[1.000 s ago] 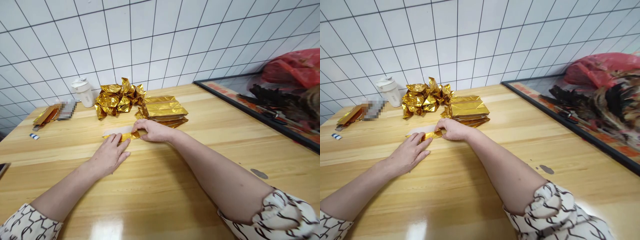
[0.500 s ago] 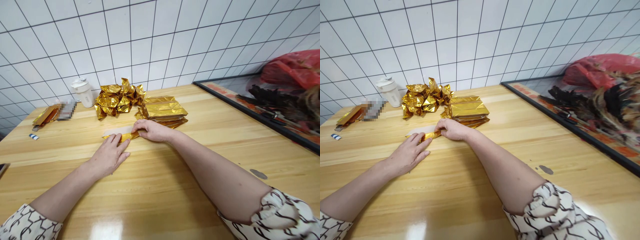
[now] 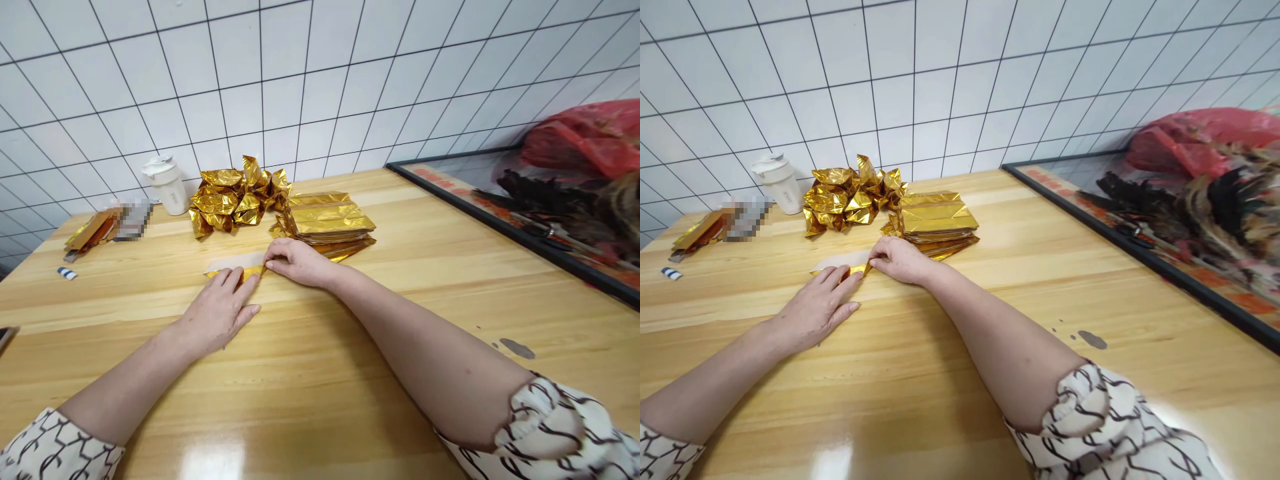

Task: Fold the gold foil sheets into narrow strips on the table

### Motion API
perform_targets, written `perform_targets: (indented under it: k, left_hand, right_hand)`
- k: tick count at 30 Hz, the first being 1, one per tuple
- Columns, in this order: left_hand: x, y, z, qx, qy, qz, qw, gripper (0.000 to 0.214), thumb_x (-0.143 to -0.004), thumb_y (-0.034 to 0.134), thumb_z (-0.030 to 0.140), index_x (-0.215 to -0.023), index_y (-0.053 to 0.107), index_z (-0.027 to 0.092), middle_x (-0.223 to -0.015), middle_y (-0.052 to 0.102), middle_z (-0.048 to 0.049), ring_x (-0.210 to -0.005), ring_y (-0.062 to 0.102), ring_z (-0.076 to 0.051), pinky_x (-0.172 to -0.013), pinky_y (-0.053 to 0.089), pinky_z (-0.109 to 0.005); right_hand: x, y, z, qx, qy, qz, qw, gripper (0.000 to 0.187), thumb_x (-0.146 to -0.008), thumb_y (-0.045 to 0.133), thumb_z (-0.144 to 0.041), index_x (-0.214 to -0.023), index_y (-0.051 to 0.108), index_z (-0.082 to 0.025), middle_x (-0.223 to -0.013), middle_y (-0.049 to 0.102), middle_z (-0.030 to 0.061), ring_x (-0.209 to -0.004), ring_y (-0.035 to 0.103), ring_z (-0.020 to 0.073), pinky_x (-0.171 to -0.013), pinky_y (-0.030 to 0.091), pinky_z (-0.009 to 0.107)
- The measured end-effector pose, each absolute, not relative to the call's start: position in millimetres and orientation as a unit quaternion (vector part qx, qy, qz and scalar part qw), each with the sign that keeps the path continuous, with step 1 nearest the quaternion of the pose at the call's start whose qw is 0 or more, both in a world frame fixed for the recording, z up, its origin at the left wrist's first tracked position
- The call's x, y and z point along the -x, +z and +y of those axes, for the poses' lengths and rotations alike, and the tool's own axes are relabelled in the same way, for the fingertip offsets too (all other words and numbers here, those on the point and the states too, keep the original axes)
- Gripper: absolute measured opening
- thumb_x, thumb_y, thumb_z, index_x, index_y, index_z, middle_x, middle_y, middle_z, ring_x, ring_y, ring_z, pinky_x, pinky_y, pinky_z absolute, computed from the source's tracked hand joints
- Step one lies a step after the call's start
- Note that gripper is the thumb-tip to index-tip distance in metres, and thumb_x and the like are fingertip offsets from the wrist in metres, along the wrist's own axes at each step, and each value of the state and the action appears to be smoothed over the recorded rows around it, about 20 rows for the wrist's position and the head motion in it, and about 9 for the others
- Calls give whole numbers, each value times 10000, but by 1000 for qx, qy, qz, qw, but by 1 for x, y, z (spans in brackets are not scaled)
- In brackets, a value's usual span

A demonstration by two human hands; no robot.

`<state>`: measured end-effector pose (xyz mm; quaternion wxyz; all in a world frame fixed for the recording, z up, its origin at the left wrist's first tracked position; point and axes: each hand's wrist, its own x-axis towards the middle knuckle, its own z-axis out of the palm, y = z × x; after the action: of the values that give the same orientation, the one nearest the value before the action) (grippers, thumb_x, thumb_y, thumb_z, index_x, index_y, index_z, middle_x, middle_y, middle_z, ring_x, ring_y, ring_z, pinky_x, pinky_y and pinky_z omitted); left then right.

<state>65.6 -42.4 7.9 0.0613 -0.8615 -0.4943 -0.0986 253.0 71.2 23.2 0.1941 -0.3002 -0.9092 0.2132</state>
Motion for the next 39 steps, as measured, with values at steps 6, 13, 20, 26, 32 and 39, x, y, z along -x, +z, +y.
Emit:
perform_targets:
  k: [6,13,20,26,32,39]
  left_hand:
    - [-66,8,-43,866,-93,-487,72,428,-968,348,402,-1332,453,202,-1184,502,-131,-1051,472,-266,-924,436,-441]
    - [-67,10,-43,865,-78,-488,84,423,-967,349,392,-1304,486,175,-1187,503,-144,-1051,469,-275,-929,429,-452]
    - [-67,10,-43,865,-75,-488,87,413,-962,361,388,-1292,494,179,-1167,507,-136,-1031,471,-266,-921,431,-445]
    - [-67,9,-42,866,-76,-486,93,401,-960,366,383,-1280,509,188,-1165,508,-132,-1037,471,-266,-912,437,-438]
    - [-66,8,-42,863,-72,-490,97,422,-961,357,395,-1287,510,174,-1173,498,-143,-1032,470,-270,-912,440,-446]
    - [-64,5,-43,863,-89,-489,87,429,-964,344,407,-1292,514,188,-1178,495,-141,-1032,463,-272,-908,442,-455]
  right_hand:
    - [-245,21,64,362,175,-894,197,86,-843,591,-168,-850,674,-146,-853,633,57,-849,568,172,-795,434,289]
    - [-240,20,57,406,136,-884,188,149,-873,576,-252,-940,669,-157,-924,632,78,-926,558,200,-826,417,307]
    - [-235,21,54,435,114,-878,164,310,-850,615,-365,-1062,639,-141,-986,612,99,-990,547,227,-854,417,327]
    - [-230,22,53,466,109,-864,157,312,-859,602,-351,-1095,633,-150,-1001,629,102,-1005,558,227,-860,422,323]
    - [-229,25,53,487,112,-854,147,275,-880,570,-305,-1102,633,-156,-991,645,95,-1000,574,219,-856,428,312]
    - [-229,24,54,493,107,-852,141,240,-892,539,-256,-1095,632,-168,-1020,649,97,-1024,565,225,-867,426,319]
